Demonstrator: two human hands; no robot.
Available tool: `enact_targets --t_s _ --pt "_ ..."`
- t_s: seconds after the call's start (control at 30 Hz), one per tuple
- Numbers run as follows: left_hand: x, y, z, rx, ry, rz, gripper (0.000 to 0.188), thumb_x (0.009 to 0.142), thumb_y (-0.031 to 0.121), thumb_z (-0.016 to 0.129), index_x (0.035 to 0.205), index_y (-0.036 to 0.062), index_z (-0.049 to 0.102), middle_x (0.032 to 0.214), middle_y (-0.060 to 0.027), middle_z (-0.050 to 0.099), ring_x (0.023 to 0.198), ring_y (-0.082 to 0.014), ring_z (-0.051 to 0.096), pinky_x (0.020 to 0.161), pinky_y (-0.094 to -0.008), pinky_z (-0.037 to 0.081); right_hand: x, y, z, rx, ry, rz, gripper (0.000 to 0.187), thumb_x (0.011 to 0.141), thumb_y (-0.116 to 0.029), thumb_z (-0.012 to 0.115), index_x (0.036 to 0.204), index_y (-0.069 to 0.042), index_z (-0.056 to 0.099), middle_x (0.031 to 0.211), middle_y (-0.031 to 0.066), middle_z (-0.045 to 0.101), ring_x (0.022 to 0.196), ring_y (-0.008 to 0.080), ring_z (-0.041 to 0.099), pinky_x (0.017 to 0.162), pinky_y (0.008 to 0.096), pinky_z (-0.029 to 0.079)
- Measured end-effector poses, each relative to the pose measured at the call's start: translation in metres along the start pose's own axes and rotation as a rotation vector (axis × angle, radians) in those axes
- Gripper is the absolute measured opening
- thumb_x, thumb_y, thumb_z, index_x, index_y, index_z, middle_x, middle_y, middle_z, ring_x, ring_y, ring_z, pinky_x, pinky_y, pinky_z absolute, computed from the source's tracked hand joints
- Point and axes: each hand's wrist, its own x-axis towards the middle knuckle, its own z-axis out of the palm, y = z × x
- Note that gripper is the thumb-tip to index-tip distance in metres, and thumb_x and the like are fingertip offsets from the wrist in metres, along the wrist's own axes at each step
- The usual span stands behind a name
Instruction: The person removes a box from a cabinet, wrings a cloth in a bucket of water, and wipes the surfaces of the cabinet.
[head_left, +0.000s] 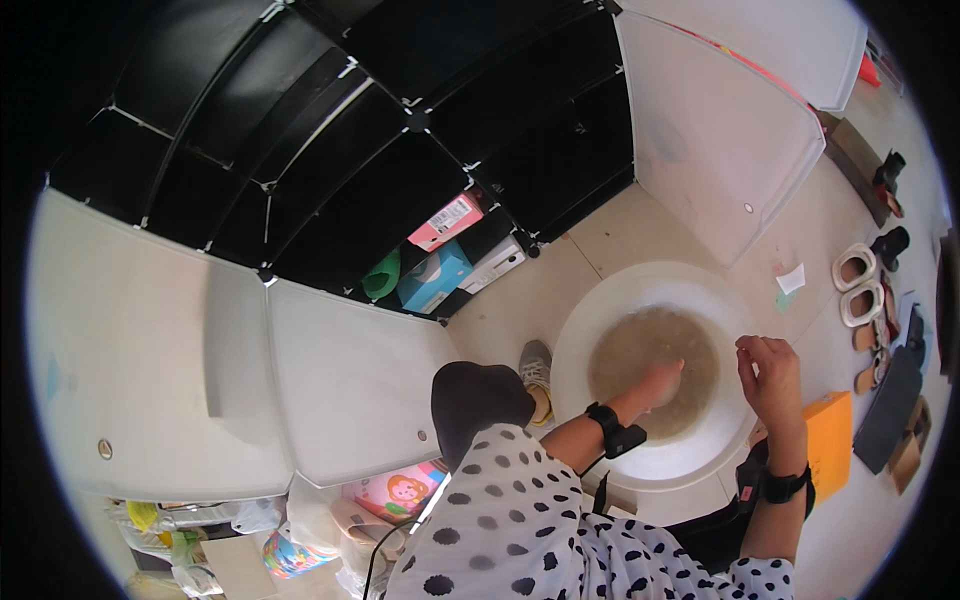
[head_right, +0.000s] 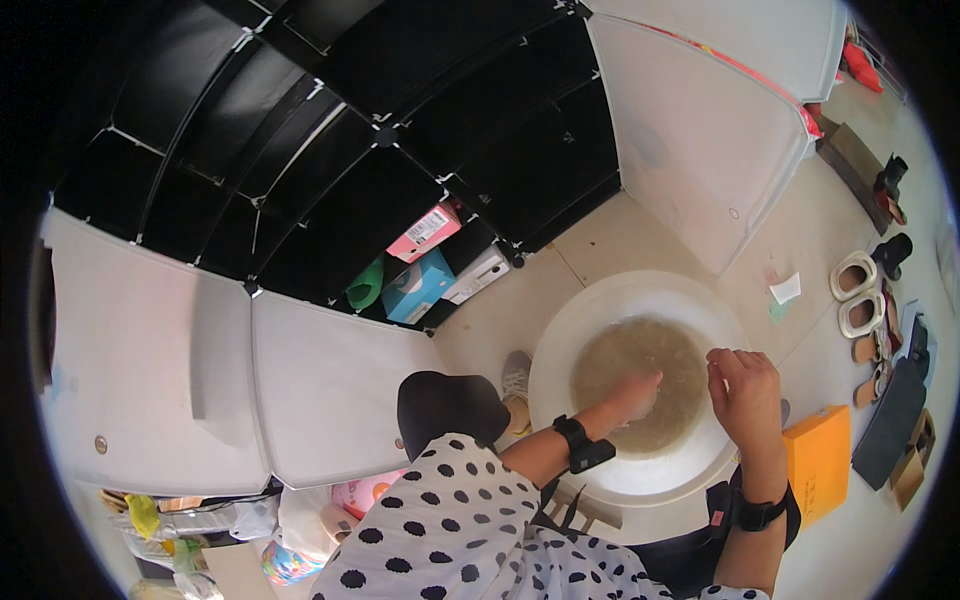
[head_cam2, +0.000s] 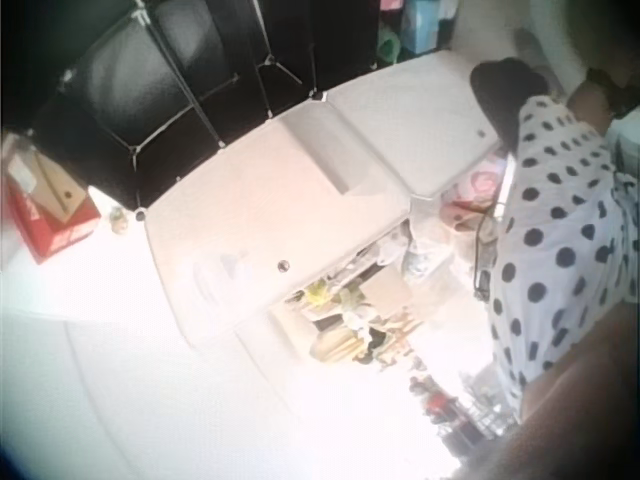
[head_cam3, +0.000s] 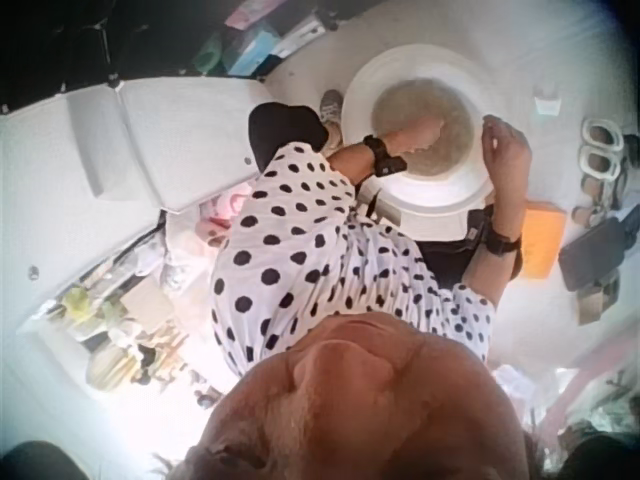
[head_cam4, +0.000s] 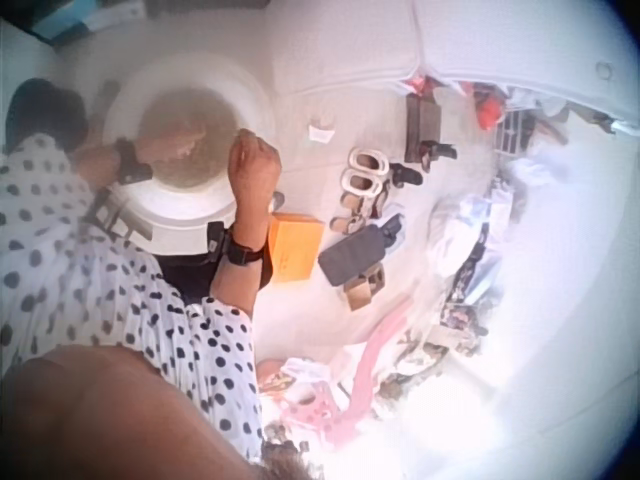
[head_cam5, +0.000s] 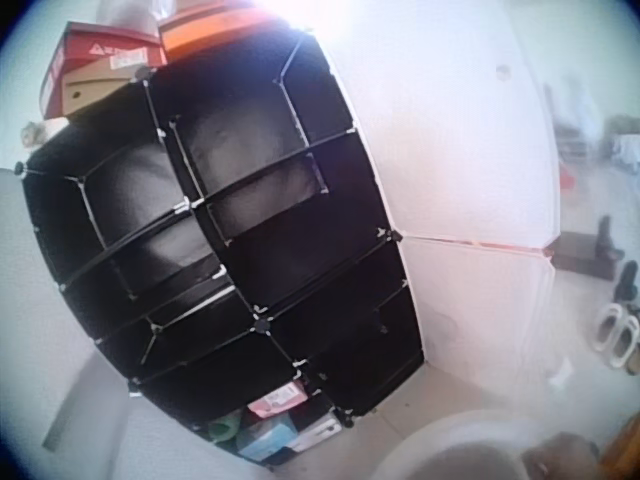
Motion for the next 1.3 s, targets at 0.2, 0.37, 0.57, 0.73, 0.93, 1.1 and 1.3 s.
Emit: enact_targets --t_s 0.2,0.37,0.57,0.73,0.93,1.1,1.3 --pt "0.018 -0.045 0.022 -0.142 0.13 0.23 0.041 0.089 0.039 0.048 0.078 0.0008 0.058 0.071 -0.0094 0.056 0.064 -0.0236 0.056 0.052 -0.0422 0.041 -0.004 0.004 -0.002 0.003 0.021 -0.009 0.009 0.073 0.0 0.06 0.081 -0.004 0.058 0.068 0.0113 0.059 0.063 0.0306 0.056 0.062 0.038 0.045" --pt "0.002 -0.043 0.015 -0.489 -0.179 0.014 0.024 0.086 0.028 0.054 0.078 0.0061 0.056 0.065 -0.0054 0.052 0.047 -0.0162 0.045 0.047 -0.0339 0.04 -0.007 0.015 -0.004 -0.039 0.023 0.034 0.008 0.074 0.0 0.059 0.081 -0.003 0.058 0.068 0.0118 0.059 0.063 0.0311 0.056 0.061 0.0383 0.044" --pt "-0.007 -0.055 0.018 -0.504 -0.194 0.186 0.017 0.084 0.022 0.059 0.091 0.0061 0.053 0.064 -0.0053 0.052 0.045 -0.0119 0.045 0.039 -0.0268 0.035 -0.007 0.013 -0.006 0.004 0.028 0.073 0.006 0.075 -0.001 0.058 0.081 -0.003 0.057 0.068 0.0135 0.059 0.063 0.0324 0.056 0.059 0.0386 0.044" --pt "-0.013 -0.041 0.015 -0.352 -0.242 0.234 0.023 0.085 0.027 0.06 0.079 0.0055 0.055 0.057 -0.0045 0.05 0.043 -0.0106 0.043 0.039 -0.0251 0.033 -0.008 0.014 -0.008 -0.026 0.035 0.055 0.007 0.075 -0.001 0.059 0.081 -0.003 0.057 0.068 0.0146 0.058 0.063 0.0342 0.055 0.059 0.0396 0.044" --pt "-0.019 -0.016 0.029 -0.088 -0.001 0.215 0.056 0.086 0.049 0.051 0.054 0.0033 0.053 0.046 -0.0057 0.045 0.04 -0.0171 0.044 0.042 -0.0322 0.036 -0.006 0.017 -0.009 -0.023 0.042 0.076 0.006 0.076 -0.001 0.059 0.081 -0.003 0.057 0.066 0.0145 0.057 0.061 0.0322 0.055 0.057 0.0392 0.044" --pt "-0.008 -0.028 0.033 0.154 0.24 0.471 0.062 0.088 0.051 0.044 0.058 -0.0021 0.054 0.052 -0.018 0.051 0.05 -0.0337 0.053 0.055 -0.0443 0.042 -0.003 0.018 -0.005 -0.051 0.05 0.036 0.006 0.076 -0.001 0.059 0.081 -0.003 0.057 0.064 0.0142 0.057 0.059 0.0314 0.055 0.056 0.039 0.043" --pt "0.001 -0.034 0.03 0.269 0.293 0.531 0.051 0.09 0.039 0.041 0.068 -0.0038 0.058 0.067 -0.0256 0.057 0.069 -0.0423 0.059 0.063 -0.0493 0.043 -0.001 0.02 -0.005 -0.054 0.05 0.022 0.006 0.075 -0.001 0.059 0.08 -0.003 0.058 0.064 0.0148 0.057 0.06 0.0335 0.055 0.058 0.0398 0.043"
